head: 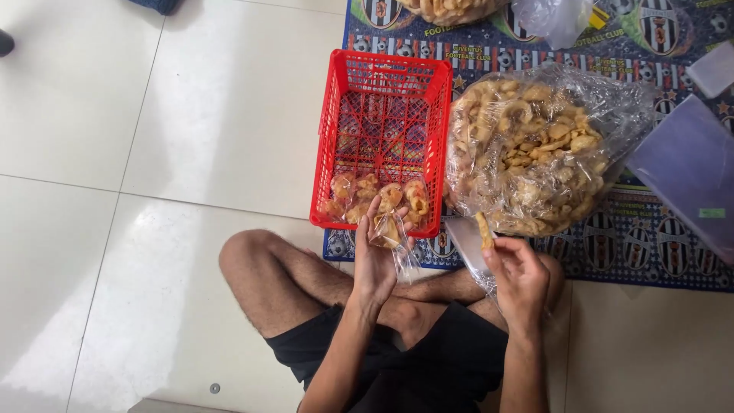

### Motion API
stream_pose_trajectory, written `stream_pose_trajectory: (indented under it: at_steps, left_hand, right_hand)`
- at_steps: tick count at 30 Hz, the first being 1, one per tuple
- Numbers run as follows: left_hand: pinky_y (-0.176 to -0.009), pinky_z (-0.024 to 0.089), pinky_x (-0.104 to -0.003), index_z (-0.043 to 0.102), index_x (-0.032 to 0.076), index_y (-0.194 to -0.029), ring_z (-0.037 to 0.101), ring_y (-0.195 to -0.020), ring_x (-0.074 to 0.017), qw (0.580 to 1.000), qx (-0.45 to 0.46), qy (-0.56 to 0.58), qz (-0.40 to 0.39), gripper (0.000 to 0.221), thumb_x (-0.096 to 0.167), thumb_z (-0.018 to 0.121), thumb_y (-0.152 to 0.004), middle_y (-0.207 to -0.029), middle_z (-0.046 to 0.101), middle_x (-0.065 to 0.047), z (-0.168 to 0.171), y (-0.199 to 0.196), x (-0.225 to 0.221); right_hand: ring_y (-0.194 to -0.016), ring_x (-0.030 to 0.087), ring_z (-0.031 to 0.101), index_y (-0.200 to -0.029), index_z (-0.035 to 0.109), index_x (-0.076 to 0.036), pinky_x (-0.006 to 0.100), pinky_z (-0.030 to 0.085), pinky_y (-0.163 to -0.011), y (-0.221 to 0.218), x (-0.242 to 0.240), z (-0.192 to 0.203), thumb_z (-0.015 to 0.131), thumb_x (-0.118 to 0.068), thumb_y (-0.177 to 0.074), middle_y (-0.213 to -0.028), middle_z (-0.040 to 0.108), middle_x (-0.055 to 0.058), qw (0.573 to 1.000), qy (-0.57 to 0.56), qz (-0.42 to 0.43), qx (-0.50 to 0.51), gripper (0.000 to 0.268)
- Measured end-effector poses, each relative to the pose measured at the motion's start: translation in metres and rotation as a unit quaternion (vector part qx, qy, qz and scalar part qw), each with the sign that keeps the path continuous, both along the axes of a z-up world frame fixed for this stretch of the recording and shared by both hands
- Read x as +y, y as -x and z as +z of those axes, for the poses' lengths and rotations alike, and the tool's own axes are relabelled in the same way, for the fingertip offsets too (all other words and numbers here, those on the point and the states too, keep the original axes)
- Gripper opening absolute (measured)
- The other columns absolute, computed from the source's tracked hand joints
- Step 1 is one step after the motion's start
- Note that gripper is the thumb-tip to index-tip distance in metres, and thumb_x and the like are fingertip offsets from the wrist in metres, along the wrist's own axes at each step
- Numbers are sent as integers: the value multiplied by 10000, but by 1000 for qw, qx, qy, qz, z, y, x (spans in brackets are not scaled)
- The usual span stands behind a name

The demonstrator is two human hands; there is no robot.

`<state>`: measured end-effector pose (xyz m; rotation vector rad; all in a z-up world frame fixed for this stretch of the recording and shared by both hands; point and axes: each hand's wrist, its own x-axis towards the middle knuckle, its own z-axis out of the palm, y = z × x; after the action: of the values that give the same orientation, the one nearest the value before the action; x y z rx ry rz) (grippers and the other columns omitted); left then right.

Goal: Manually packaging individual fried snacks into small clear plastic bags while sitting on the floor.

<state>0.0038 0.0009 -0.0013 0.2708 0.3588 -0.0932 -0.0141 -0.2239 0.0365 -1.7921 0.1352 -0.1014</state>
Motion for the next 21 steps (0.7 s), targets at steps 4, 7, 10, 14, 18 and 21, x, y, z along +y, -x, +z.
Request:
stream_pose_trajectory:
  at_steps: [4, 7, 10, 14, 18, 21]
  left_hand:
    - [-839, 597, -362, 319, 234, -1589, 651, -1038, -222, 1000, 8, -2, 12, 623, 454, 483, -1030, -1320, 577, -170, 4, -6, 2]
    - [-849, 607, -358, 379, 232, -1562, 651, -1049, -219, 1000, 19, 0, 11, 628, 482, 512, -1001, -1327, 579, -167, 6, -8, 2]
    - [-859, 594, -364, 384, 224, -1559, 650, -1058, -229, 1000, 8, 6, 9, 616, 475, 505, -1010, -1336, 583, -173, 5, -7, -1]
    - [-845, 596, -362, 349, 214, -1572, 654, -1050, -228, 1000, -17, -15, 19, 622, 461, 503, -1022, -1327, 578, -168, 5, -5, -8]
    - [-809, 591, -345, 325, 166, -1595, 652, -1040, -206, 997, -29, -63, 21, 635, 424, 483, -1037, -1314, 570, -162, 14, -2, -14]
    - [-785, 605, -294, 309, 171, -1608, 686, -1014, -186, 995, -45, -85, 9, 673, 459, 484, -1026, -1322, 595, -135, 20, -1, -17]
  right_hand:
    - [-955, 175, 635, -1097, 607, 54, 260, 557, -878, 49, 25, 8, 691, 20, -912, -1105, 635, 124, 999, -44, 9, -28, 207]
    - [-967, 199, 639, -1038, 625, 11, 300, 548, -905, 66, 43, 33, 737, 33, -832, -1072, 662, 107, 991, 91, 14, -93, 236]
    - [-834, 182, 637, -997, 670, -5, 285, 556, -777, 72, 58, 57, 789, -1, -774, -993, 675, 77, 968, 207, 49, -136, 253]
    - [-789, 169, 634, -1044, 718, -52, 286, 544, -694, 71, 71, 66, 821, -37, -762, -997, 661, 55, 947, 288, 57, -131, 301]
    - [-878, 187, 632, -1060, 747, -56, 301, 540, -739, 68, 80, 58, 821, -57, -781, -1058, 646, 60, 935, 316, 57, -154, 289]
    - [-886, 194, 616, -1071, 732, -27, 304, 532, -743, 64, 89, 62, 796, -5, -792, -1067, 641, 83, 934, 316, 43, -161, 287]
